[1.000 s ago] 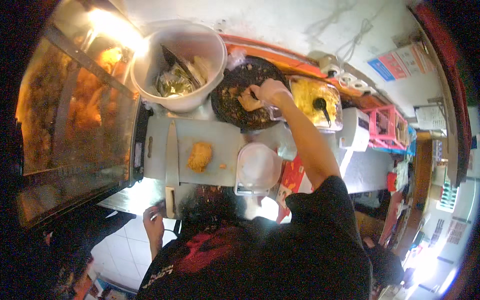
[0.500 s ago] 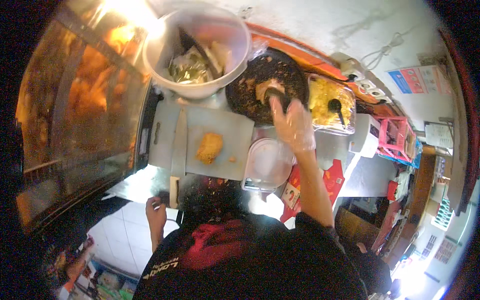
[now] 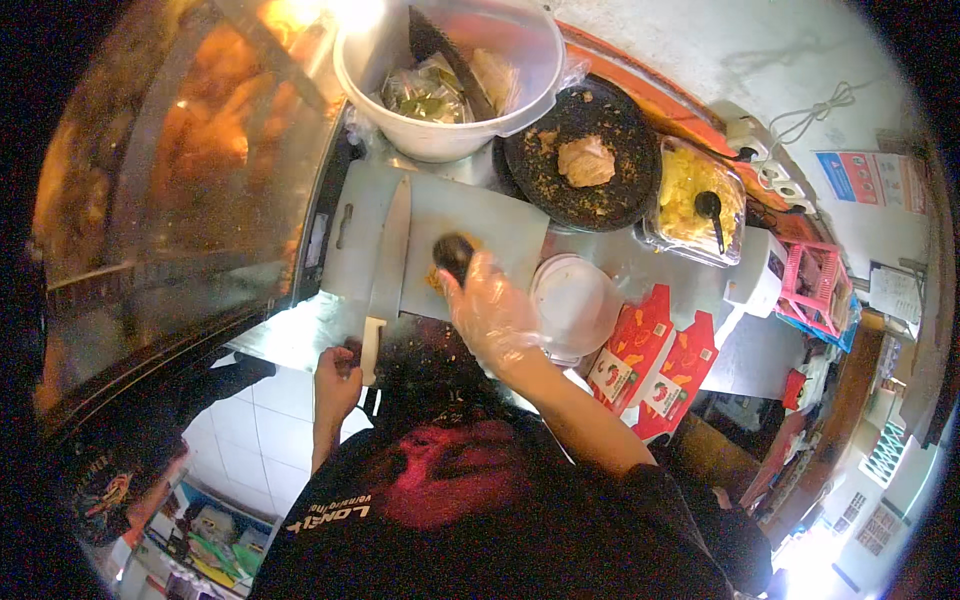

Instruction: Assembling food packages by portioning rice, eggs, and fried chicken into containers in a commercial kitchen.

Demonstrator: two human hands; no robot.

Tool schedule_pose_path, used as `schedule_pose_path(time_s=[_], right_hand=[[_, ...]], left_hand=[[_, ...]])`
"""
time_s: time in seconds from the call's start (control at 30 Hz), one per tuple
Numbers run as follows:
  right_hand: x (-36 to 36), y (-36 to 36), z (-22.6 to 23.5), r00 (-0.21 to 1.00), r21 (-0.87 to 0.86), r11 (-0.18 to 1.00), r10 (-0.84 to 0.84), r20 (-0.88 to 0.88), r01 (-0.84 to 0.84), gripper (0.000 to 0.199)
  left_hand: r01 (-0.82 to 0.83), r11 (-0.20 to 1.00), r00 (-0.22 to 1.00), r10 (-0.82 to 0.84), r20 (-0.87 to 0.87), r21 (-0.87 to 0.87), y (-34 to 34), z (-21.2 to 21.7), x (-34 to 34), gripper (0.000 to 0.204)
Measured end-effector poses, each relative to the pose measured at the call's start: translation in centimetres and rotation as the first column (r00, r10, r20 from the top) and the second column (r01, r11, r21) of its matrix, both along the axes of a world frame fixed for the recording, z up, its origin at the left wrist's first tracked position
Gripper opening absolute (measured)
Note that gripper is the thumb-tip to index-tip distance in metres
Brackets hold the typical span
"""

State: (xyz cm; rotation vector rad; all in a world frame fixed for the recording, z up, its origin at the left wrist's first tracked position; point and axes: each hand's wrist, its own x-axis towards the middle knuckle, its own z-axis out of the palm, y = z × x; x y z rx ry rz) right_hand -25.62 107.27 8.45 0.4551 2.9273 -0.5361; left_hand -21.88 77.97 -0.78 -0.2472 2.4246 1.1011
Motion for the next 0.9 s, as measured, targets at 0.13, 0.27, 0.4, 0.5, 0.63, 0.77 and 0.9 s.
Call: schedule_pose_path(time_s=[0.13, 0.27, 0.4, 0.5, 0.63, 0.77, 0.9], right_hand=[[0.4, -0.8, -4.2, 0.987, -0.06, 0.997, 0.062, 0.146, -0.054, 0.046], [-2.7, 0.7, 1.0, 0.97, -0.098, 0.995, -0.002, 0.243, 0.026, 0.049], [-0.3, 0.3, -4.7, 0.989, -0.075, 0.997, 0.041, 0.144, -0.031, 0.049], [-3.4, 1.3, -2.3, 0.946, -0.131, 0.99, 0.096, 0.308, -0.058, 0.048], [-2.1, 0.9, -1.9, 0.993, -0.161, 0.987, 0.028, 0.118, -0.008, 0.045], [-3.4, 0.5, -3.0, 0.967, -0.139, 0.99, 0.063, 0.249, -0.028, 0.045], [-4.6, 1.1, 0.8, 0.969, -0.137, 0.988, 0.097, 0.225, -0.067, 0.049]], left_hand=[[0.007, 1.0, 0.999, -0.006, 0.045, -0.027, -1.8, -0.2, 1.1, 0.033], [-0.053, 0.999, 0.999, 0.053, 0.004, -0.004, -2.8, -1.2, 1.6, 0.03], [-0.017, 0.999, 1.0, 0.017, -0.012, -0.036, -3.5, -2.0, 2.3, 0.029], [-0.014, 0.999, 0.998, 0.017, 0.059, -0.049, -2.9, -1.3, 1.2, 0.028], [-0.002, 0.998, 1.0, 0.001, -0.015, -0.057, -4.1, -1.9, 2.0, 0.025], [0.016, 0.997, 0.999, -0.014, 0.035, -0.081, -3.9, -1.5, 2.0, 0.015], [-0.008, 0.999, 1.0, 0.008, -0.001, -0.052, -3.1, -1.0, 0.9, 0.02]])
